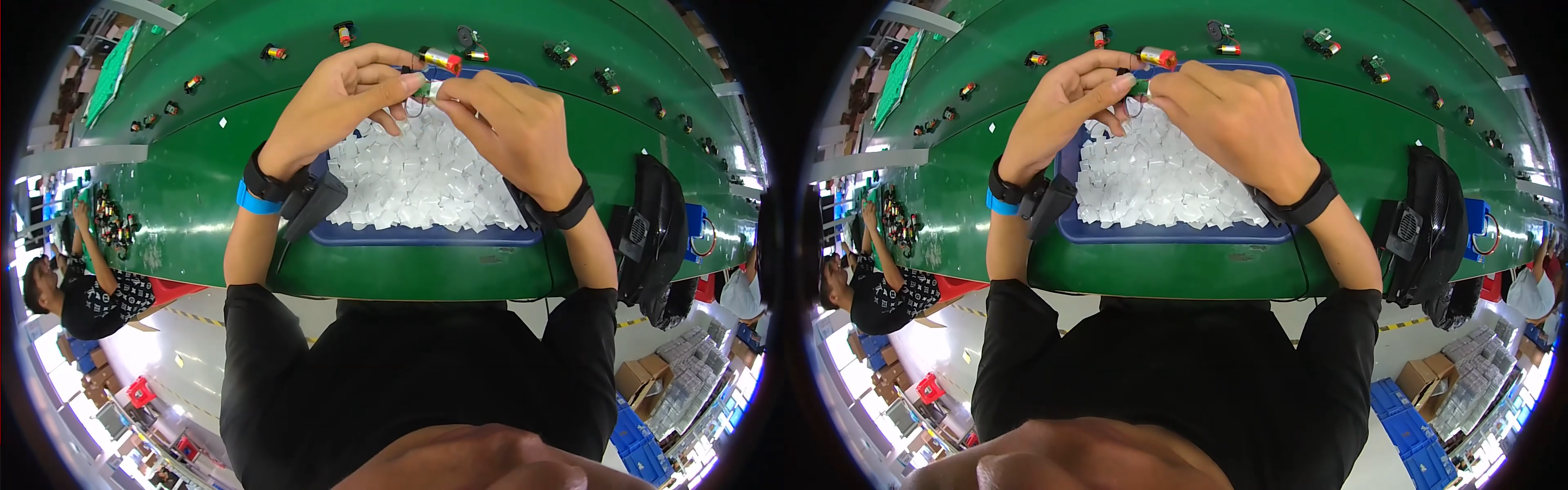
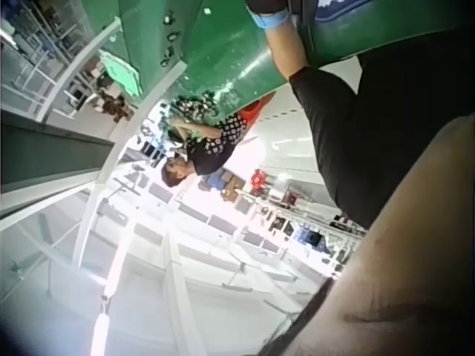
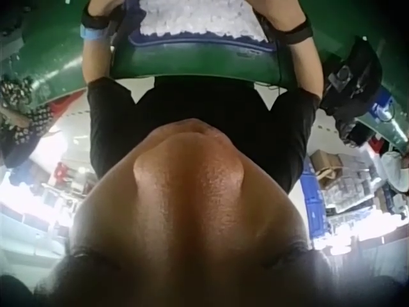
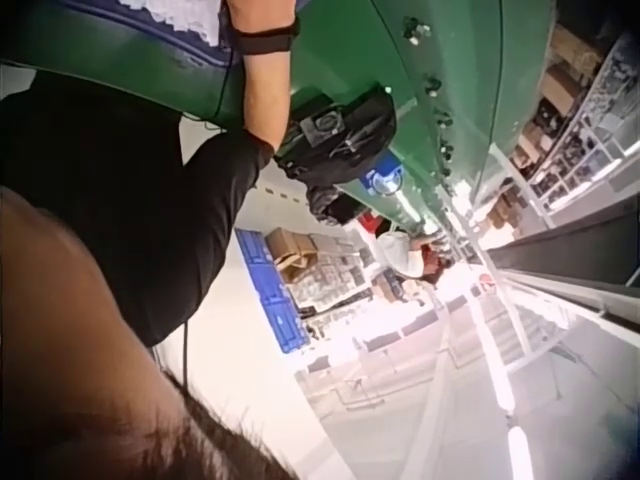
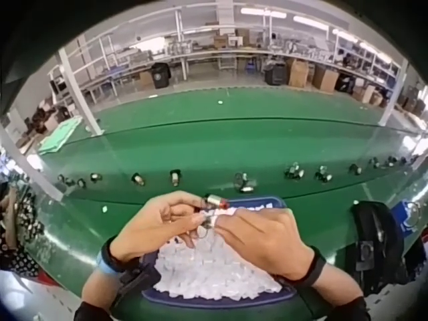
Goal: The person assembles electronic components by hand, picking up a circuit board and a battery, fitting them together, and wrapping a white adhesive strip around the assembly. They place each completed unit onto the green workbench and repeat the process.
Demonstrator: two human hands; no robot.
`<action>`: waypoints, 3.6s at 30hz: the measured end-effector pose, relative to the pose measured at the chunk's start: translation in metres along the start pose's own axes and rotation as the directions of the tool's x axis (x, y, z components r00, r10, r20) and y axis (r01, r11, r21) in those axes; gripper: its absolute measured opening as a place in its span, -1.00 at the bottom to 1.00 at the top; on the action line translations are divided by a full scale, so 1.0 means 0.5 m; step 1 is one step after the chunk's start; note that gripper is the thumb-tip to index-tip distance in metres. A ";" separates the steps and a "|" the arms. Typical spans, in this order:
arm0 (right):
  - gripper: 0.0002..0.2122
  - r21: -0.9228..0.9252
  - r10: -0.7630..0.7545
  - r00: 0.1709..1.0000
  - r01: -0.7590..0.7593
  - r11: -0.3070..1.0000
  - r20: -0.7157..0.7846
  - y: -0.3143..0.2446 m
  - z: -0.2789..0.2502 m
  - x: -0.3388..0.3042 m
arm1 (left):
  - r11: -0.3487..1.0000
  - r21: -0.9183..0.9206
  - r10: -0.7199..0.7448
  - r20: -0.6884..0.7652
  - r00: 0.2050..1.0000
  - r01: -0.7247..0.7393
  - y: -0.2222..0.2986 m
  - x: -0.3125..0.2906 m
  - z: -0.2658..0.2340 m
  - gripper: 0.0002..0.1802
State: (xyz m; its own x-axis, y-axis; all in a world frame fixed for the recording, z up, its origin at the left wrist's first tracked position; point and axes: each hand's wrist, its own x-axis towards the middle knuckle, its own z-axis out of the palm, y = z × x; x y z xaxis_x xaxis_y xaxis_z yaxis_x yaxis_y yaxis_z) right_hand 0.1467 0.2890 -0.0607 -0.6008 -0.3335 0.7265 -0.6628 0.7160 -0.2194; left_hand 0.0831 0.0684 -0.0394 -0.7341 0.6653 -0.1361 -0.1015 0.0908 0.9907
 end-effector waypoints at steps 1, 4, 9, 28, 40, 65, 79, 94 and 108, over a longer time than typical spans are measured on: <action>-0.86 -0.001 0.002 1.000 -0.002 1.000 -0.001 0.000 0.004 -0.002 | 0.995 0.067 0.083 -0.056 0.995 -0.080 -0.005 0.001 0.002 -0.58; -0.85 0.093 0.157 0.988 -0.157 0.983 0.009 0.001 0.014 -0.005 | 0.986 0.109 0.135 -0.075 0.988 -0.127 -0.009 -0.002 0.008 -0.57; -0.88 0.339 0.465 0.871 -0.490 0.803 0.159 0.005 -0.015 0.005 | 0.974 0.144 0.188 -0.085 0.978 -0.175 -0.002 -0.005 0.012 -0.58; -0.74 0.411 0.401 0.831 -0.544 0.732 0.385 0.018 -0.023 0.005 | 0.760 0.622 0.340 -0.132 0.931 -0.189 -0.042 -0.011 0.070 -0.78; -0.79 0.285 -0.020 0.977 -0.043 0.958 0.213 0.005 -0.035 0.017 | 0.856 -0.496 -0.033 0.224 0.974 0.143 -0.044 0.008 -0.003 -0.71; -0.76 0.067 -0.040 0.995 0.046 0.997 -0.090 -0.013 -0.019 0.014 | 0.992 -0.033 0.120 0.019 0.993 -0.120 -0.018 -0.021 0.041 -0.73; -0.79 -0.017 -0.005 0.990 0.002 1.000 -0.138 -0.027 -0.012 0.008 | 0.964 0.210 0.183 -0.079 0.980 -0.163 -0.017 -0.030 0.054 -0.67; -0.73 -0.022 0.017 0.984 -0.022 1.000 -0.179 -0.035 -0.013 0.010 | 0.927 0.316 0.245 -0.097 0.965 -0.204 -0.004 -0.038 0.079 -0.67; -0.82 0.324 0.361 0.932 -0.346 0.881 0.013 -0.036 -0.061 0.025 | 0.915 -0.089 0.374 -0.173 0.911 -0.393 -0.029 -0.014 0.067 -0.64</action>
State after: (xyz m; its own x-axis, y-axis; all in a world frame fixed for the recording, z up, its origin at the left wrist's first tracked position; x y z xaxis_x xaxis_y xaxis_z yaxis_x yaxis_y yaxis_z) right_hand 0.1649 0.2905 -0.0277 -0.8055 -0.0603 0.5895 -0.5207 0.5471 -0.6554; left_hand 0.1124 0.0872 -0.0529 -0.8228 0.5120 0.2467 0.1356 -0.2446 0.9601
